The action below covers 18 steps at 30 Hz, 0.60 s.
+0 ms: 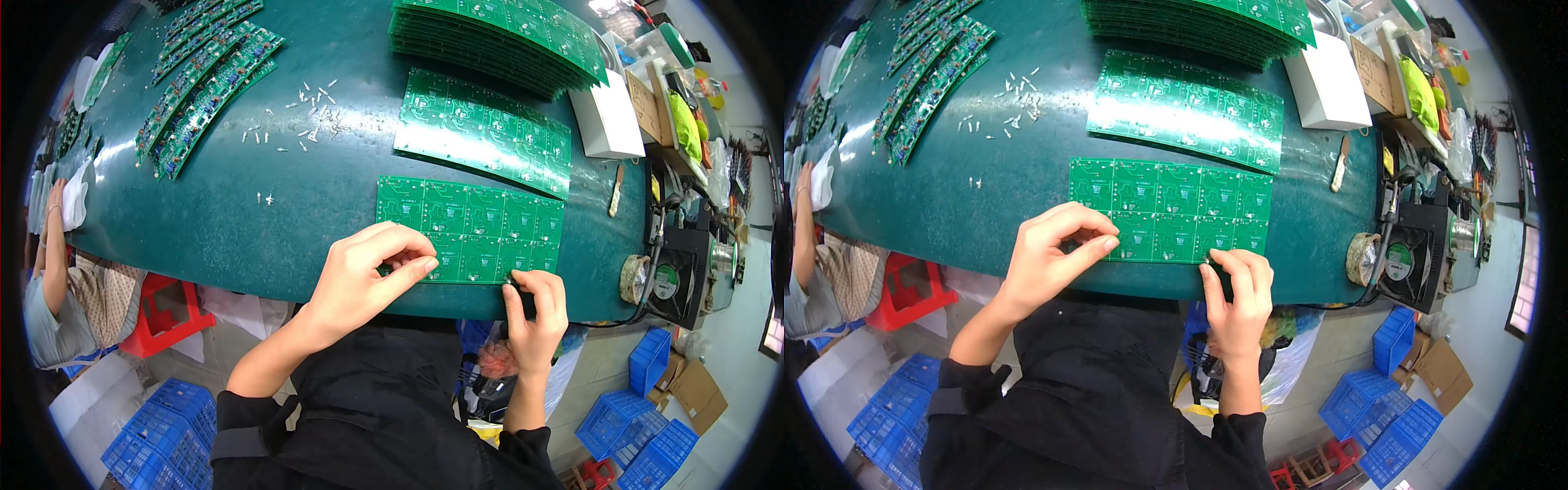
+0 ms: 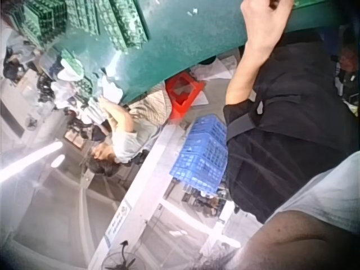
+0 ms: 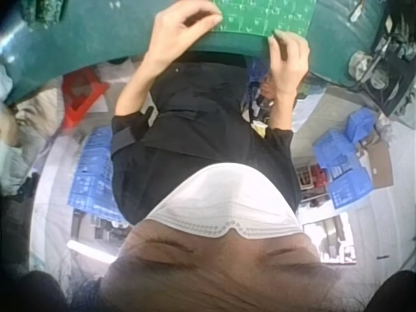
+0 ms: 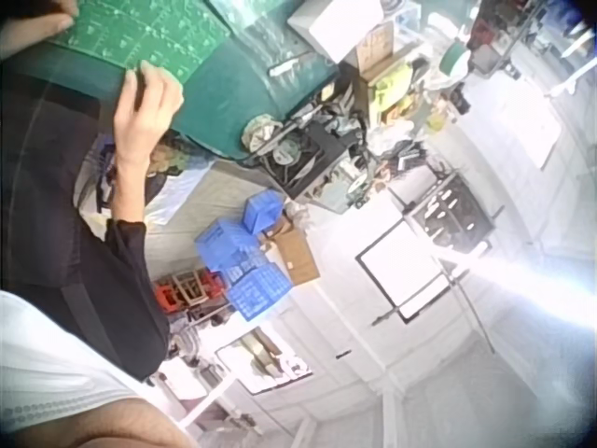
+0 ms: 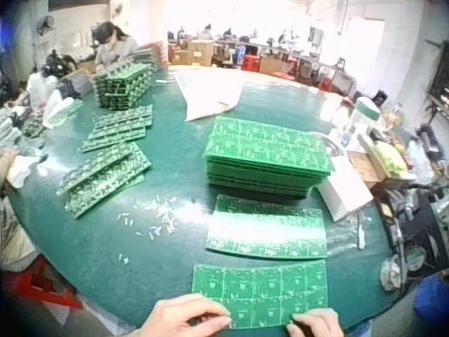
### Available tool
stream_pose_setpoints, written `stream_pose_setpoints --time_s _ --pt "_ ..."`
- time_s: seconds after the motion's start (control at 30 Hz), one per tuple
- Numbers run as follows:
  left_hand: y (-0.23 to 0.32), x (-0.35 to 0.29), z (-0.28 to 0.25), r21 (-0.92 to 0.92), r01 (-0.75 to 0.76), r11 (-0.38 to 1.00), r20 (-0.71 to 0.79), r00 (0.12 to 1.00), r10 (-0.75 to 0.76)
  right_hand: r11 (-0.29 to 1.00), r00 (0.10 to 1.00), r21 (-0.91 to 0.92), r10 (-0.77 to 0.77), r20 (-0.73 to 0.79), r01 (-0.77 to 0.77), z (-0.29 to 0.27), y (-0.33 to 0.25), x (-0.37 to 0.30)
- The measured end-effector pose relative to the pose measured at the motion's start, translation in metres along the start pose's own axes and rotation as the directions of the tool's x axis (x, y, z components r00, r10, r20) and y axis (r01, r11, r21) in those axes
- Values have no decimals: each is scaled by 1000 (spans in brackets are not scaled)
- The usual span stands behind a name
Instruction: The person assembles circuit boards by picking small electronic components from the table and inserting them into green printed circuit boards by hand, then stacks the boards.
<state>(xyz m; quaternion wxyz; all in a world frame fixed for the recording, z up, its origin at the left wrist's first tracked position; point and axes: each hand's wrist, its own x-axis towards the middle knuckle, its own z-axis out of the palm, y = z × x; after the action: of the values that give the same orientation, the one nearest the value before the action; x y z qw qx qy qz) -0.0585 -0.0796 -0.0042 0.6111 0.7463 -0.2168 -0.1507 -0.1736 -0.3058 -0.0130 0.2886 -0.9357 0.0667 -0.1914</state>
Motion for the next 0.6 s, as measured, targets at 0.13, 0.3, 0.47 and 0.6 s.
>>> stream_pose_setpoints --time_s 0.13,0.3,0.47,0.6 --pt "2 0 -1 -29 39 999 21 999 -39 999 999 -18 -48 -22 48 1 5 -1" --pt "1 2 0 -19 27 999 0 1000 -27 989 995 -118 -92 -29 88 6 3 1" --pt "6 -1 -3 -184 145 972 153 981 -117 997 998 -64 -30 51 33 -4 0 8" --pt "19 2 13 -444 315 838 270 940 -210 997 999 63 49 -12 -48 -17 -8 14"
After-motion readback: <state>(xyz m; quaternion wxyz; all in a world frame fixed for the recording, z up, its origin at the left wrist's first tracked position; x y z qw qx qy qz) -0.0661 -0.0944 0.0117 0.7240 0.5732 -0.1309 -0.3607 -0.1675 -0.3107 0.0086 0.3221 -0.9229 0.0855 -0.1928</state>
